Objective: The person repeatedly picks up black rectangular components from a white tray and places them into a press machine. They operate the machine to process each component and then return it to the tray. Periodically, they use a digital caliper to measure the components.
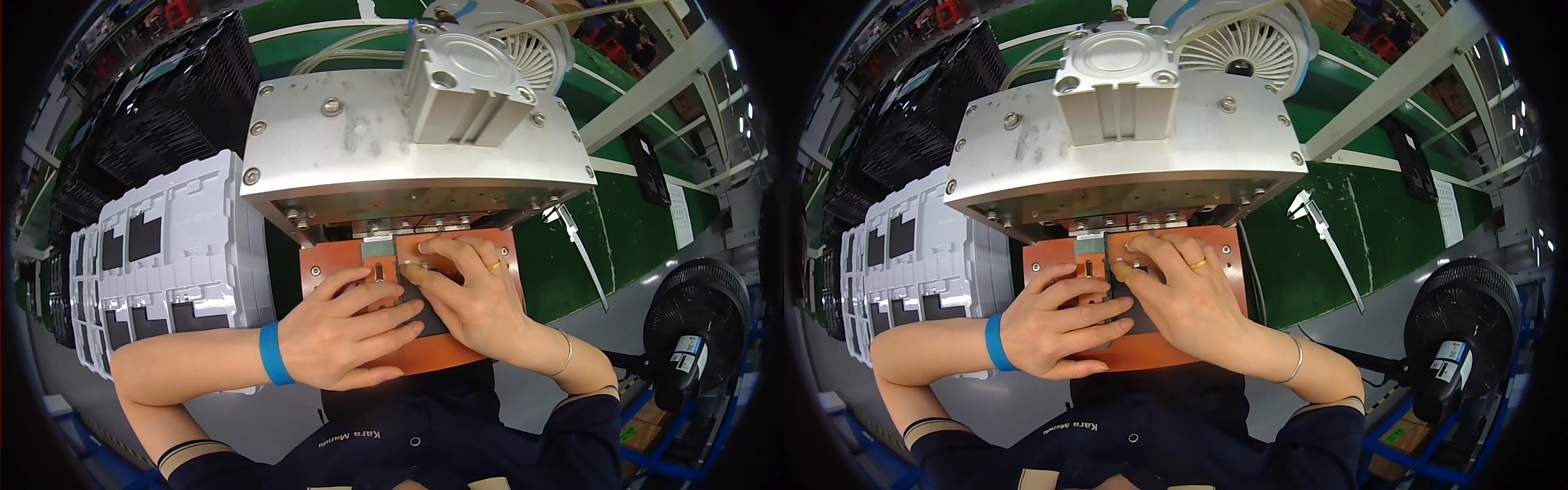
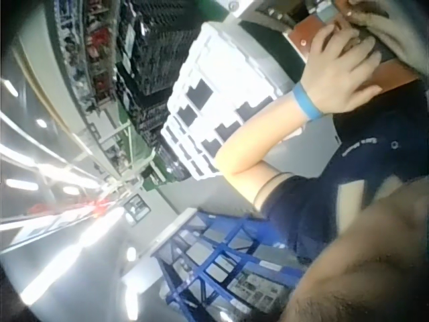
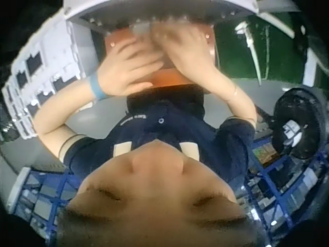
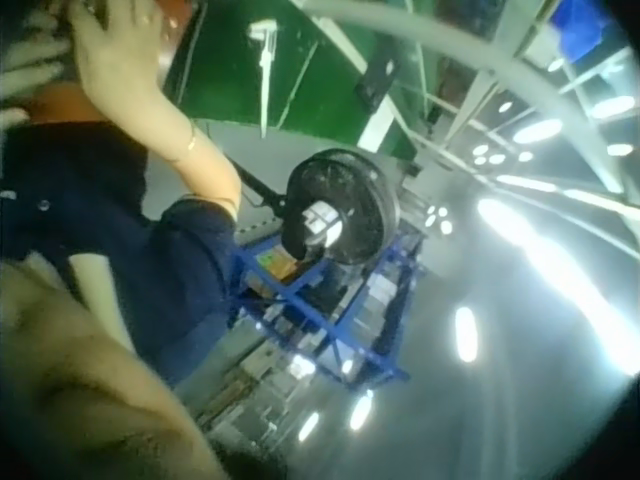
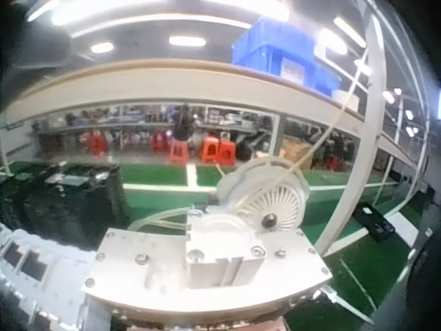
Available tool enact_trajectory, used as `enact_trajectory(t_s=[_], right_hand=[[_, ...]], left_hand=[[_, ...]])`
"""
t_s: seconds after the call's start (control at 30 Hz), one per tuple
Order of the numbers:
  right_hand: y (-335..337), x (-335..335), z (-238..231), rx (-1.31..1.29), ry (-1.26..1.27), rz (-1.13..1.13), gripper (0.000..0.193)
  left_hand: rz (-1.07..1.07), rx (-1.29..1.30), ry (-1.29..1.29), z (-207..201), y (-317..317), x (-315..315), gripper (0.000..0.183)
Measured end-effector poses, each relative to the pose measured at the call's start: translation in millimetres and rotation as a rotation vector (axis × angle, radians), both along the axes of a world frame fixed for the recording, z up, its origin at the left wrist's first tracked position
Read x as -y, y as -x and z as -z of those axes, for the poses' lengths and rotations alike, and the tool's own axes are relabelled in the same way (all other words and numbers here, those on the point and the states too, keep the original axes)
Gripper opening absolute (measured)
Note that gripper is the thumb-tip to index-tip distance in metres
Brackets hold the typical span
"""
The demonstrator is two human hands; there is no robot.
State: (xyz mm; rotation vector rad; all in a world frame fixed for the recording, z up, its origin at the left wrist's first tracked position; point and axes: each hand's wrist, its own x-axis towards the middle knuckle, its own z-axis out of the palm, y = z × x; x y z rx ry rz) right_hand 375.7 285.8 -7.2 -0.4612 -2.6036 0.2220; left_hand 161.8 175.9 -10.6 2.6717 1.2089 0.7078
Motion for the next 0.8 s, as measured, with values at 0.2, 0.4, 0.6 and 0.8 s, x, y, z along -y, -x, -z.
enact_trajectory(t_s=[0.2,0.4,0.6,0.8], right_hand=[[-30.1,9.3,-23.5,-0.045,0.266,0.054,0.039],[-36.5,4.8,-10.9,0.001,0.251,-0.005,0.036],[-22.3,-17.8,-8.3,-0.038,0.234,-0.042,0.031],[-20.4,-21.9,-7.2,-0.041,0.257,-0.051,0.03]], left_hand=[[-0.022,-0.038,-0.024,-2.5,1.2,2.7,0.043],[-0.084,-0.027,0.006,-1.9,-0.7,2.8,0.05],[-0.152,-0.044,0.122,-6.7,1.0,-5.8,0.063],[-0.17,-0.056,0.135,-7.8,-1.5,-6.5,0.062]])
